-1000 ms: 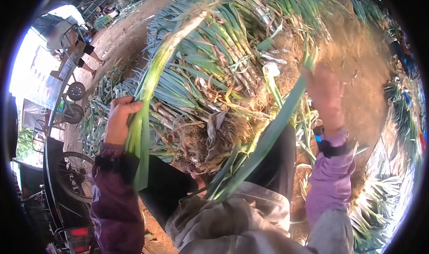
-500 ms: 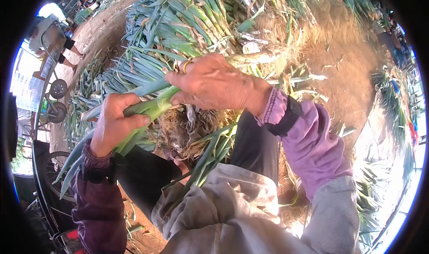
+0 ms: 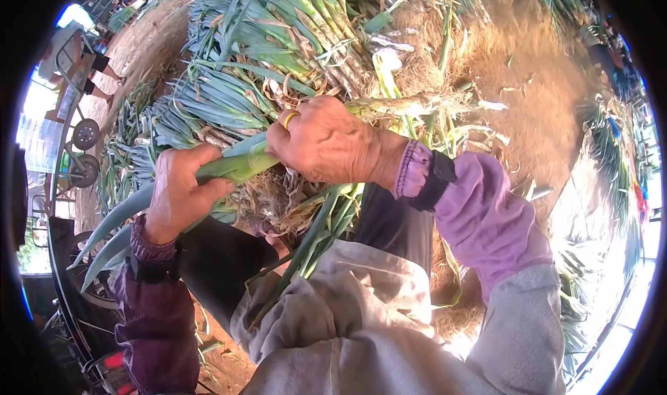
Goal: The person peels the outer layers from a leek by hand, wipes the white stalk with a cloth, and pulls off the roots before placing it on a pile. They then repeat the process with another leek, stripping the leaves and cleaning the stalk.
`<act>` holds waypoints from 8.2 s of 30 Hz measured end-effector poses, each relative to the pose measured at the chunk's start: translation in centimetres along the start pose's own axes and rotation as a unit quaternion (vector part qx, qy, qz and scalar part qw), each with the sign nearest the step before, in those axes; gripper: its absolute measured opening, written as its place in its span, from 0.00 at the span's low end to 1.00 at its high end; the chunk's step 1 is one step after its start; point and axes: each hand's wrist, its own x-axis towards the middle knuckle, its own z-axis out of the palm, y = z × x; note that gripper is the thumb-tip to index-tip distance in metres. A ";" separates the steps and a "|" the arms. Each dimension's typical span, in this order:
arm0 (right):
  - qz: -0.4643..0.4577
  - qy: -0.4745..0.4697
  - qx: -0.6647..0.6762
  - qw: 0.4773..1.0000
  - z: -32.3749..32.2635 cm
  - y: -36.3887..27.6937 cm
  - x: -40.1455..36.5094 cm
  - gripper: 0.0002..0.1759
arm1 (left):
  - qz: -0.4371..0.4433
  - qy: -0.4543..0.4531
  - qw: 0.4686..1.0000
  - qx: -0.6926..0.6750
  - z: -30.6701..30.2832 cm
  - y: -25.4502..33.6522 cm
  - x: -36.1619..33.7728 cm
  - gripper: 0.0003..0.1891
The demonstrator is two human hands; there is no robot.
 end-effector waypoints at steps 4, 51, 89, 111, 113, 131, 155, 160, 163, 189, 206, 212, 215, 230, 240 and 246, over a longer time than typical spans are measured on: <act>0.043 -0.079 0.013 0.996 -0.2 -0.4 -0.5 0.14 | 0.011 -0.009 1.000 0.015 0.5 -0.3 0.0 0.12; 0.595 0.237 0.313 0.702 3.5 10.4 -5.0 0.13 | 0.214 0.151 0.850 0.457 9.4 4.1 -7.5 0.06; 0.561 0.263 0.648 0.442 -1.2 2.9 -11.2 0.20 | 0.022 0.198 0.936 0.289 3.5 2.8 -13.9 0.13; 0.498 0.248 0.625 0.547 2.1 4.4 -10.7 0.17 | -0.268 -0.234 0.869 -0.344 7.4 2.4 -12.0 0.09; 0.486 0.243 0.643 0.539 1.8 4.9 -10.8 0.17 | -0.273 -0.195 0.865 -0.373 7.7 3.1 -11.7 0.08; 0.496 0.094 0.312 0.805 3.8 -8.8 -8.1 0.08 | -0.192 -0.078 0.958 -0.199 7.1 5.1 -8.5 0.08; 0.433 0.165 0.436 0.772 3.9 -14.6 -6.5 0.07 | -0.102 -0.039 0.994 -0.009 9.0 6.8 -9.2 0.11; 0.477 0.188 0.412 0.753 3.9 -14.3 -6.9 0.06 | -0.144 -0.034 0.985 -0.085 8.3 6.6 -8.6 0.09; 0.488 0.219 0.446 0.718 4.0 -14.4 -6.5 0.11 | -0.160 -0.049 0.979 -0.114 8.2 6.1 -8.6 0.09; 0.517 0.214 0.315 0.766 4.6 -10.8 -7.0 0.11 | -0.324 -0.136 0.769 -0.533 5.4 1.1 -6.8 0.09; 0.507 0.154 0.336 0.779 5.7 -11.1 -6.1 0.10 | -0.286 -0.134 0.621 -0.717 7.9 -0.2 -7.9 0.28; 0.420 0.136 0.589 0.677 5.6 -10.8 -4.4 0.20 | -0.328 -0.167 0.573 -0.732 8.8 0.9 -8.5 0.34; 0.395 0.137 0.711 0.566 5.4 -10.6 -2.9 0.17 | -0.322 -0.191 0.565 -0.735 9.1 1.6 -8.4 0.38; 0.457 0.102 0.544 0.696 6.1 -12.5 -2.3 0.14 | -0.231 -0.261 0.824 -0.447 6.0 0.9 -7.2 0.09; 0.440 0.147 0.439 0.770 6.1 -13.8 -2.1 0.18 | -0.285 -0.223 0.838 -0.408 6.7 1.0 -8.1 0.07; 0.315 0.124 0.205 0.919 3.1 -5.9 -4.5 0.13 | -0.267 -0.098 0.935 -0.211 6.1 -0.1 -9.9 0.11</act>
